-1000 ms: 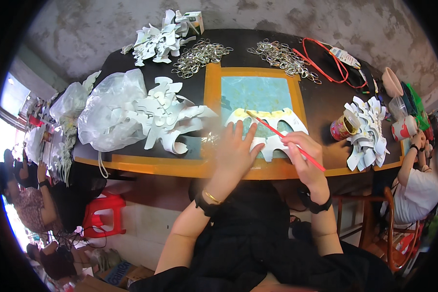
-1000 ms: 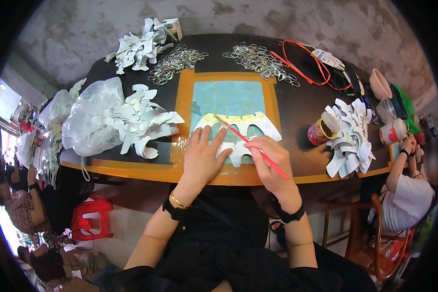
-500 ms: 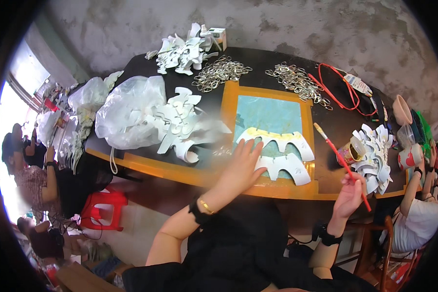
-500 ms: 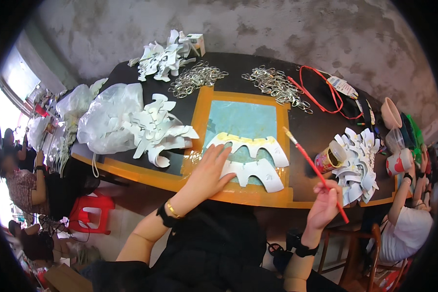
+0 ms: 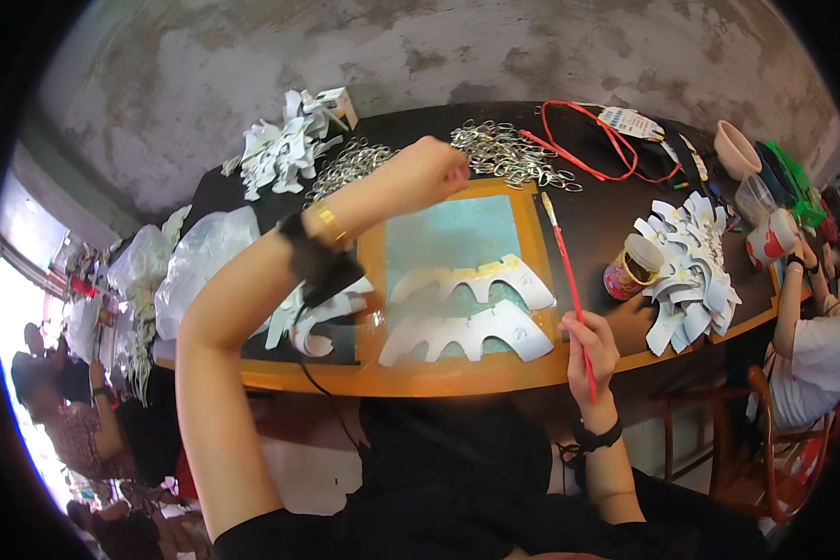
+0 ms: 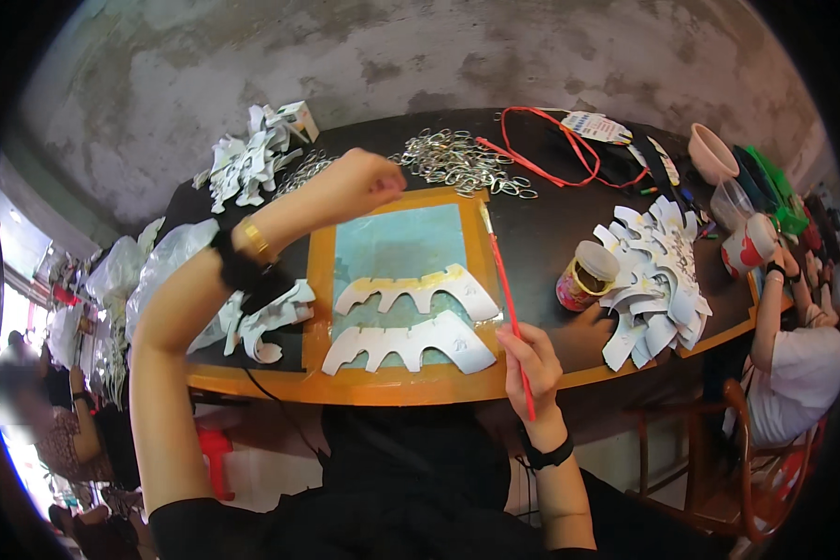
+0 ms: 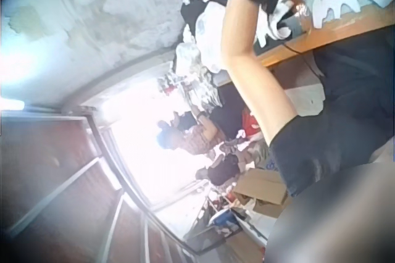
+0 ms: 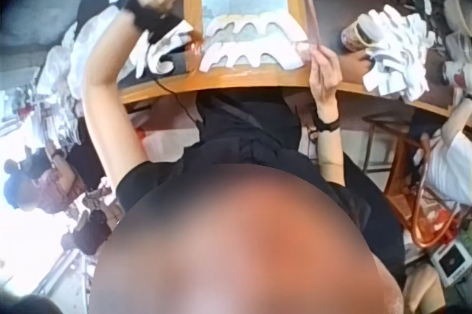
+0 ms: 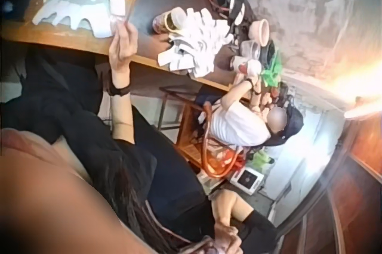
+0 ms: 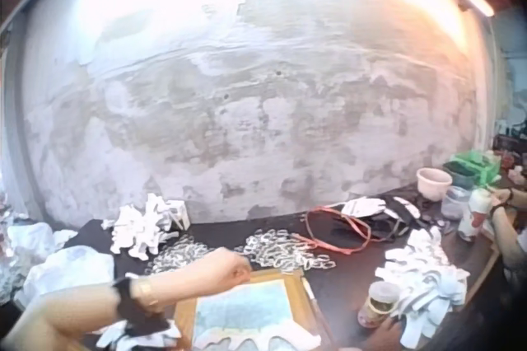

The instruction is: The person sorts through white cutouts, places two onto a board, and applies a liquid to them using a brush. They then pick up metal rings and press them onto the cutouts, applying more liquid with the brush.

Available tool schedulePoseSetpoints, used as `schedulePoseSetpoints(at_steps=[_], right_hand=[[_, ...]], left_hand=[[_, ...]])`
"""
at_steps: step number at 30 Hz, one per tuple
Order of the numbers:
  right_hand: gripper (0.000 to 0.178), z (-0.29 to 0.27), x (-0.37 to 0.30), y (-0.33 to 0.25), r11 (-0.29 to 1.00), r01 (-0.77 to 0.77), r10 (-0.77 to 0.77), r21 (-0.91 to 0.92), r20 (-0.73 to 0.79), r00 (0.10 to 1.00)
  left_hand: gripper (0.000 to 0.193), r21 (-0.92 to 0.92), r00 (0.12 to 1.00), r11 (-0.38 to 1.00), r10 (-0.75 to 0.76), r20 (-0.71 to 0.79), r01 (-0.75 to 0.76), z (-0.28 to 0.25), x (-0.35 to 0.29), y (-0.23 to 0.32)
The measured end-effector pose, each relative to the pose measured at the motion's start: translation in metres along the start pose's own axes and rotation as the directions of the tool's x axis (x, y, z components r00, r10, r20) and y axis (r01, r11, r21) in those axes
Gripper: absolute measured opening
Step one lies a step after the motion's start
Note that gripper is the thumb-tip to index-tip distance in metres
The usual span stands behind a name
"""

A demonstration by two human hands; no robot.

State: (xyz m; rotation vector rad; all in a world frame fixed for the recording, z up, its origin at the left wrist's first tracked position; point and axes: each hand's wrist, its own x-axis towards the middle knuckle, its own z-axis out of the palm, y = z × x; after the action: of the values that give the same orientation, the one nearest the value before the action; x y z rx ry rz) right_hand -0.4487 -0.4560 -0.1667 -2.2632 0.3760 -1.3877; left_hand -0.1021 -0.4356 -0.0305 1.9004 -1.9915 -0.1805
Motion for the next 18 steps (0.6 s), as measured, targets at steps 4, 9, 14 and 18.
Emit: schedulePoseSetpoints(at_steps=[4,9,14,18], right_hand=[[0.027,-0.001,-0.002,0.003,0.993,-0.063,0.062,0.097,0.011,0.998],[0.015,-0.005,-0.001,0.006,0.976,-0.129,0.125,0.177,0.037,0.991],[0.006,-0.002,0.002,0.002,0.974,-0.151,0.143,0.168,0.060,0.988],[0.008,0.001,0.005,0.000,0.975,-0.177,0.166,0.134,0.092,0.982]], left_hand=[[0.020,0.045,0.996,0.998,0.035,-0.082,-0.032,0.069,0.085,-0.037],[0.025,0.098,0.998,0.994,-0.052,-0.033,0.055,0.124,0.121,-0.070],[0.020,0.045,0.977,0.995,-0.073,-0.199,0.084,0.130,0.120,-0.073],[0.024,0.064,0.942,0.984,-0.136,-0.306,0.163,0.115,0.114,-0.076]])
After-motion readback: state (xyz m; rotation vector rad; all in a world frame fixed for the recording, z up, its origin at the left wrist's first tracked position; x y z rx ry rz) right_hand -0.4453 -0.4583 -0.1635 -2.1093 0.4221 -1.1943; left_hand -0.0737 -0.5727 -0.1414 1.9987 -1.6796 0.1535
